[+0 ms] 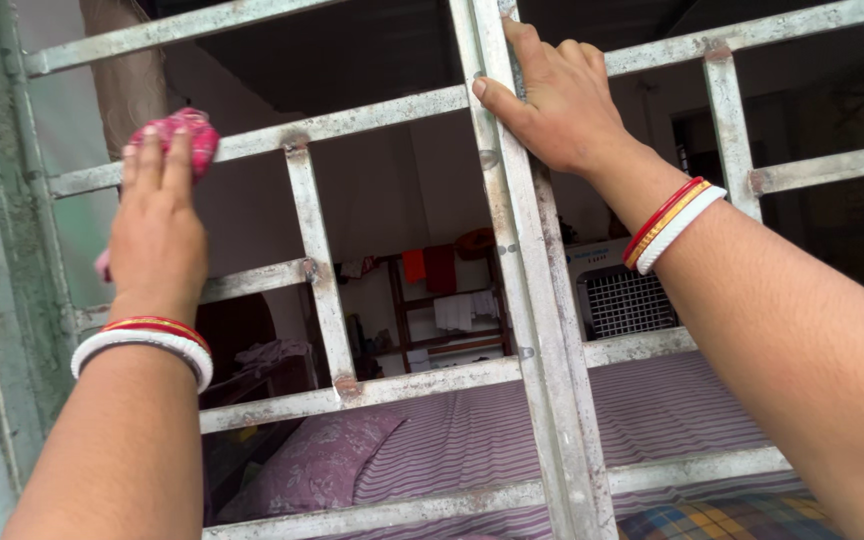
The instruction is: The person wipes the metal bars of a window grille with a pink cloth. They systematically clean the horizontal and vertical bars, moving from the top to the bottom of the grille.
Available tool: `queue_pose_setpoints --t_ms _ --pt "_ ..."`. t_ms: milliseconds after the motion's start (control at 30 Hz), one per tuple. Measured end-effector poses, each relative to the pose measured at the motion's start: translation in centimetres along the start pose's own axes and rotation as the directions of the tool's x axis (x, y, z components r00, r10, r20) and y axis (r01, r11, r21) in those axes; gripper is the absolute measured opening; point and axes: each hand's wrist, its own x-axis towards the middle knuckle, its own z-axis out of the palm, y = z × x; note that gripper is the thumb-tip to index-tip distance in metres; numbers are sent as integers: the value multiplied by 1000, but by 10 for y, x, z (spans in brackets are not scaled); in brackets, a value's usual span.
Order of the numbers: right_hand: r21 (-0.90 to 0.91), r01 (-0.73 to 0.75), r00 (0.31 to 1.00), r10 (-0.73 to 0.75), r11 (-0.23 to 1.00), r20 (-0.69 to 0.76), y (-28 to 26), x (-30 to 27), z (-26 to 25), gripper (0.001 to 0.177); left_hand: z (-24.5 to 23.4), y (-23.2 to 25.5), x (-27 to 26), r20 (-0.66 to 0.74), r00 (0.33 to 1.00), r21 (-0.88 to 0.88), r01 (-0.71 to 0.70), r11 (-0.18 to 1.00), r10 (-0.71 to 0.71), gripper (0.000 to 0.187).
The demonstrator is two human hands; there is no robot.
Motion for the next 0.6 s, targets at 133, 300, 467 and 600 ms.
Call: queue_pose_setpoints --t_ms 133,300,467,600 --pt "-7 19 1000 -19 1000 -17 3 0 2 73 19 -42 -4 -7 1000 51 26 998 -26 71" --pt "-24 11 1000 -11 1000 -4 2 0 3 73 17 -91 -15 136 961 101 229 968 -242 65" --pt "-27 24 1000 -24 999 -2 0 1 2 72 5 -96 -1 284 857 351 325 878 -430 64" --pt "-39 20 1000 -21 999 -11 0 0 1 70 -9 -75 11 183 871 192 423 886 -455 64"
